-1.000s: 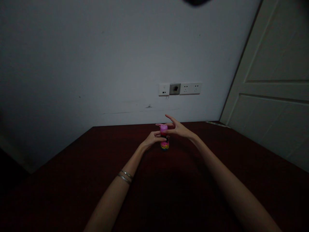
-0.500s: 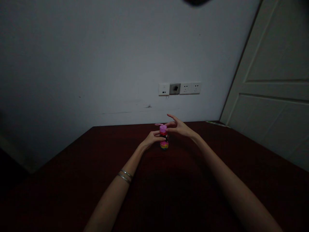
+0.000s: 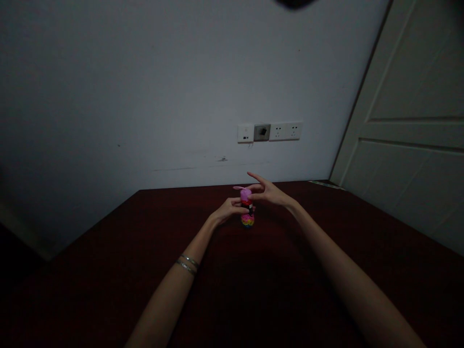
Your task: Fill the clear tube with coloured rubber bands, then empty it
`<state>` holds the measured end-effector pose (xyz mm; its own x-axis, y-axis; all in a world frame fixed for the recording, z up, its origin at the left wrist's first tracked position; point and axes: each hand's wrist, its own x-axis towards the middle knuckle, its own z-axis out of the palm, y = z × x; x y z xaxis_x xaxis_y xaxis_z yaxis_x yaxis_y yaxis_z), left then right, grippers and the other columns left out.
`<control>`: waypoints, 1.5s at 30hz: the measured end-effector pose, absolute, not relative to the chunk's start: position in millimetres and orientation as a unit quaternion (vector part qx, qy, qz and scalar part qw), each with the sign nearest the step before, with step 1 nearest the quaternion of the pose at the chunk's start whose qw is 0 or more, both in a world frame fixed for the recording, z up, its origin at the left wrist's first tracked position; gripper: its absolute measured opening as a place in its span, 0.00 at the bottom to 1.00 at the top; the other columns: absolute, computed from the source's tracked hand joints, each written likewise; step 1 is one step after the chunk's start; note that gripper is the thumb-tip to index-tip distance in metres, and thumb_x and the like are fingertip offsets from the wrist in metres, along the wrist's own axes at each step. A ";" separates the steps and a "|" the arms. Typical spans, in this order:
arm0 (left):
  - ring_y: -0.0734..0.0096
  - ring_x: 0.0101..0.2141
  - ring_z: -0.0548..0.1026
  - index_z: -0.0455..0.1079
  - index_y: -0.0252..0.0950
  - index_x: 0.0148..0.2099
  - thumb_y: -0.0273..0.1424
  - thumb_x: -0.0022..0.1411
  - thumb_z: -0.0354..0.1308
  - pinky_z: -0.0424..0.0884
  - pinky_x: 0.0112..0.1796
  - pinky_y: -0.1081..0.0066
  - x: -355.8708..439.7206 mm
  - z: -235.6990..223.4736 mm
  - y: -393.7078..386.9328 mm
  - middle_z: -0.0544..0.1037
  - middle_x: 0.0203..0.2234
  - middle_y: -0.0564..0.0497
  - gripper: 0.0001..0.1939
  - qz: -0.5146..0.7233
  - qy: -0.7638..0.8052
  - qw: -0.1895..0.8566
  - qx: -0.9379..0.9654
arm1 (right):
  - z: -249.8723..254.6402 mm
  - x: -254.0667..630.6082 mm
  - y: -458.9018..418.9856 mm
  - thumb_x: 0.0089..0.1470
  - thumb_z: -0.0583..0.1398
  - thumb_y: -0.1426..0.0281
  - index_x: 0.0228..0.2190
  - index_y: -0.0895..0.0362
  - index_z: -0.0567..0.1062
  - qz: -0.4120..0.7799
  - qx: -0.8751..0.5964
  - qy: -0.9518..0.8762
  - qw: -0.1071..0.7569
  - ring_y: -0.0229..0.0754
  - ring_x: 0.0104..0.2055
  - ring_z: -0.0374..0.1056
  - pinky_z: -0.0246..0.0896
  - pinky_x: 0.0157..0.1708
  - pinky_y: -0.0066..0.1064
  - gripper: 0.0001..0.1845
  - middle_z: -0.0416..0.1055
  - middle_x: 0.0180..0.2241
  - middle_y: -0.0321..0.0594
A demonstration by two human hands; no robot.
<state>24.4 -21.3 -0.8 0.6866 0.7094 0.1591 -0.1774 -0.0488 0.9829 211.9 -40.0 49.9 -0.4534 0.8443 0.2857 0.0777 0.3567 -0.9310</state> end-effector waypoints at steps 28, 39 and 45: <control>0.61 0.39 0.74 0.72 0.29 0.42 0.29 0.36 0.69 0.66 0.44 0.63 35.3 -3.2 -10.0 0.77 0.38 0.43 0.26 0.431 0.269 0.581 0.636 | 30.9 195.5 -25.7 0.38 0.65 0.66 0.54 0.55 0.54 0.319 -0.373 -0.696 0.524 0.41 0.38 0.67 0.62 0.44 0.41 0.43 0.67 0.34 0.37; 0.65 0.38 0.73 0.73 0.30 0.41 0.32 0.42 0.66 0.64 0.43 0.66 21.7 -6.9 0.8 0.76 0.37 0.45 0.21 0.486 0.262 0.569 0.609 | 28.0 227.4 -25.5 0.41 0.63 0.68 0.39 0.57 0.69 0.480 -0.386 -0.703 0.355 0.40 0.38 0.67 0.65 0.37 0.35 0.20 0.71 0.37 0.43; 0.67 0.35 0.72 0.73 0.30 0.41 0.31 0.42 0.66 0.64 0.42 0.66 22.6 -12.1 2.4 0.76 0.34 0.46 0.21 0.484 0.250 0.584 0.602 | 16.7 208.9 -25.0 0.36 0.66 0.69 0.40 0.59 0.69 0.486 -0.353 -0.734 0.318 0.38 0.35 0.67 0.61 0.40 0.35 0.25 0.70 0.35 0.41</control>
